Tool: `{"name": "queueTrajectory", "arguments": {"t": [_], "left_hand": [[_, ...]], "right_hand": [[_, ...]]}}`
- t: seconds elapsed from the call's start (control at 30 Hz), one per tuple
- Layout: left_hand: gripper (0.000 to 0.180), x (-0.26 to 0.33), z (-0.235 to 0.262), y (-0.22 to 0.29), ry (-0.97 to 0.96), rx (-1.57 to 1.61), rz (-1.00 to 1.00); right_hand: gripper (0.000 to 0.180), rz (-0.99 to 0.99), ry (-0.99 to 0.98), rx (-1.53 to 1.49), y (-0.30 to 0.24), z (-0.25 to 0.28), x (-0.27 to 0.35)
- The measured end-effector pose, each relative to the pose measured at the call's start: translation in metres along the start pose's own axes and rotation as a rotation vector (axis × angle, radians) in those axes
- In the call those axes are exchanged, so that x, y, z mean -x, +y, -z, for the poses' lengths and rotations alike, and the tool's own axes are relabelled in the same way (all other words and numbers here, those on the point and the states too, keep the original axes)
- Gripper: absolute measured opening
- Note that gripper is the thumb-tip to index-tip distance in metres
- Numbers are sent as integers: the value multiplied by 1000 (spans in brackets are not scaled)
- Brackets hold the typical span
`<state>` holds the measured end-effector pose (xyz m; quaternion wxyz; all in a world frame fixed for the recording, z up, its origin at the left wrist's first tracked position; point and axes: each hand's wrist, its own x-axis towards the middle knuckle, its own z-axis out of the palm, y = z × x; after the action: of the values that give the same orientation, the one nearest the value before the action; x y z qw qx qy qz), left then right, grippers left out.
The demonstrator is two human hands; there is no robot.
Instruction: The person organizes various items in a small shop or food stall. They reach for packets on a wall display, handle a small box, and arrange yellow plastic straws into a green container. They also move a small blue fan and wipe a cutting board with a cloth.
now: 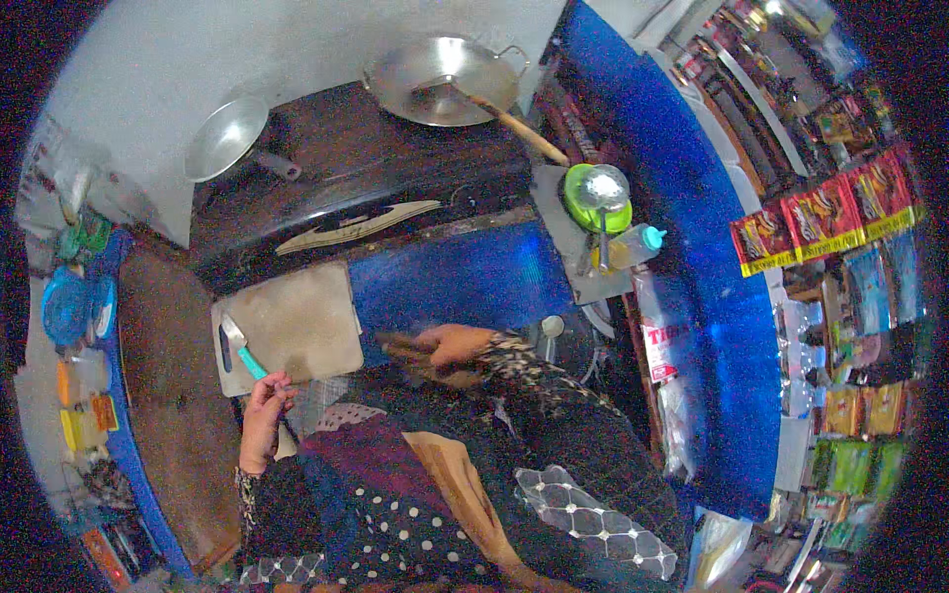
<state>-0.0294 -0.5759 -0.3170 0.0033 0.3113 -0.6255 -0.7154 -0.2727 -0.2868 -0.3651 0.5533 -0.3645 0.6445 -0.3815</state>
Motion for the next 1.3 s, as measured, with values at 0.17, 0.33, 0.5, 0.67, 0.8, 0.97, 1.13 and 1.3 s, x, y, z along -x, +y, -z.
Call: {"name": "queueTrajectory", "arguments": {"t": [0.17,0.33,0.5,0.67,0.8,0.97,1.13,1.3], "left_hand": [[32,-9,-4,-3,-28,-2,14],[31,-21,-22,8,-114,-49,16],[30,-29,-32,2,-146,-27,0],[31,-25,-45,7,-140,-76,-11],[31,-26,-51,2,-126,-55,-24],[31,-19,-59,5,-66,-63,-20],[30,-17,-66,-5,-40,-5,12],[31,-25,-89,3,-64,15,8]], "right_hand": [[45,-10,555,-446,-4,45,81],[47,-242,1241,574,47,97,103],[57,-467,1093,824,90,88,71],[47,-555,1170,918,93,78,60],[39,-688,1169,868,96,86,55],[47,-618,1045,783,82,98,73],[49,-365,1160,612,86,125,85],[35,-372,1236,631,101,141,53]]}}
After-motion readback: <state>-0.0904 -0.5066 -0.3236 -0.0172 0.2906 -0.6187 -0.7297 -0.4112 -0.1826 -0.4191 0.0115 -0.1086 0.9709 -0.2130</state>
